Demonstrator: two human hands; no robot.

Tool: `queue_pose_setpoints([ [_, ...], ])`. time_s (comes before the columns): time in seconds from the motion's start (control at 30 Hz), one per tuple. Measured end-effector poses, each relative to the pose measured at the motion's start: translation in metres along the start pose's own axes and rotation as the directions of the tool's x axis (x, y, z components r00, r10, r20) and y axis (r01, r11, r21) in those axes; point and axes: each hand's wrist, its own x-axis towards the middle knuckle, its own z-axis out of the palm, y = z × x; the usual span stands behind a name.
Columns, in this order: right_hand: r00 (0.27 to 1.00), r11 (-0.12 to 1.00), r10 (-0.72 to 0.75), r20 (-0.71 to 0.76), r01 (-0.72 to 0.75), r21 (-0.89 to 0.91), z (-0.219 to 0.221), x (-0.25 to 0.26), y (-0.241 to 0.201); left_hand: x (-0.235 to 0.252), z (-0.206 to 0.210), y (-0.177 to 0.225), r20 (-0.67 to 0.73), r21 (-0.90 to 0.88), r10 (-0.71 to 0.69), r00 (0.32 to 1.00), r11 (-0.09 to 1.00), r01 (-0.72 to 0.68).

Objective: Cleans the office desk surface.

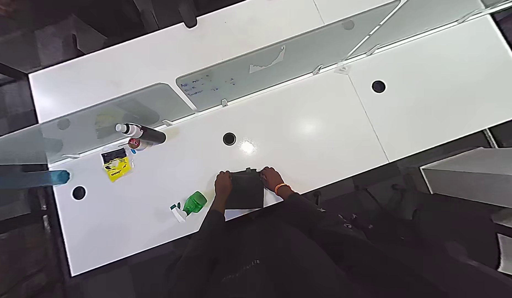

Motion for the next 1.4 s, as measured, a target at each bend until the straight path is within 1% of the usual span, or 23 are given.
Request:
queue_pose_setpoints([
  [0.13,0.995,0.997,-0.076,-0.061,0.075,-0.025,0.008,0.011,-0.004,-0.004,-0.009,-0.009,-0.026,-0.068,0.023,0.999,0.997,-0.025],
  [0.23,0.991,0.992,-0.123,-0.051,0.121,-0.046,0.011,0.016,-0.005,-0.014,-0.01,-0.018,-0.061,-0.168,0.073,0.995,0.982,-0.082],
  [0.37,0.996,0.995,-0.091,0.007,0.091,-0.044,0.007,0.017,-0.008,-0.021,-0.006,-0.033,-0.084,-0.324,0.088,0.993,0.94,-0.111],
  [0.5,0.999,0.999,-0.032,0.006,0.032,0.033,0.001,0.014,-0.012,-0.026,-0.003,-0.04,-0.146,-0.446,0.042,0.988,0.889,-0.104],
  [0.6,0.998,0.988,-0.039,-0.043,0.045,0.147,0.002,0.014,-0.01,-0.031,-0.01,-0.038,-0.17,-0.521,-0.041,0.985,0.852,-0.054],
  [0.67,0.995,0.977,-0.07,-0.077,0.084,0.195,0.003,0.017,-0.009,-0.034,-0.019,-0.033,-0.166,-0.511,-0.11,0.98,0.86,0.01],
  [0.73,0.988,0.976,-0.086,-0.128,0.109,0.188,0.001,0.019,-0.015,-0.034,-0.026,-0.029,-0.179,-0.498,-0.177,0.968,0.864,0.066],
  [0.8,0.977,0.989,-0.081,-0.2,0.103,0.104,-0.002,0.02,-0.026,-0.032,-0.026,-0.028,-0.222,-0.509,-0.212,0.952,0.858,0.072],
  [0.87,0.964,0.992,-0.127,-0.233,0.13,-0.005,0.0,0.019,-0.039,-0.031,-0.023,-0.031,-0.217,-0.525,-0.216,0.952,0.848,0.073],
  [0.93,0.957,0.968,-0.244,-0.159,0.23,-0.105,0.009,0.013,-0.052,-0.035,-0.017,-0.038,-0.164,-0.509,-0.204,0.965,0.856,0.095],
  [1.0,0.933,0.922,-0.359,-0.028,0.35,-0.168,0.026,0.007,-0.064,-0.046,-0.009,-0.044,-0.115,-0.414,-0.208,0.971,0.899,0.144],
  [1.03,0.921,0.903,-0.387,0.031,0.386,-0.19,0.036,0.005,-0.07,-0.053,-0.003,-0.047,-0.08,-0.362,-0.224,0.971,0.914,0.181],
  [1.1,0.921,0.893,-0.364,0.138,0.388,-0.23,0.057,-0.002,-0.085,-0.07,0.01,-0.055,0.02,-0.295,-0.251,0.968,0.923,0.245],
  [1.17,0.934,0.9,-0.287,0.211,0.338,-0.276,0.077,-0.009,-0.098,-0.091,0.027,-0.066,0.1,-0.273,-0.245,0.964,0.925,0.264],
  [1.23,0.948,0.899,-0.235,0.215,0.296,-0.322,0.093,-0.009,-0.104,-0.111,0.041,-0.075,0.148,-0.262,-0.216,0.965,0.932,0.249],
  [1.3,0.956,0.897,-0.219,0.194,0.276,-0.347,0.098,-0.001,-0.105,-0.126,0.056,-0.085,0.171,-0.221,-0.183,0.968,0.95,0.219],
  [1.4,0.959,0.896,-0.22,0.18,0.271,-0.353,0.084,0.025,-0.111,-0.142,0.072,-0.096,0.184,-0.14,-0.132,0.974,0.977,0.159],
])
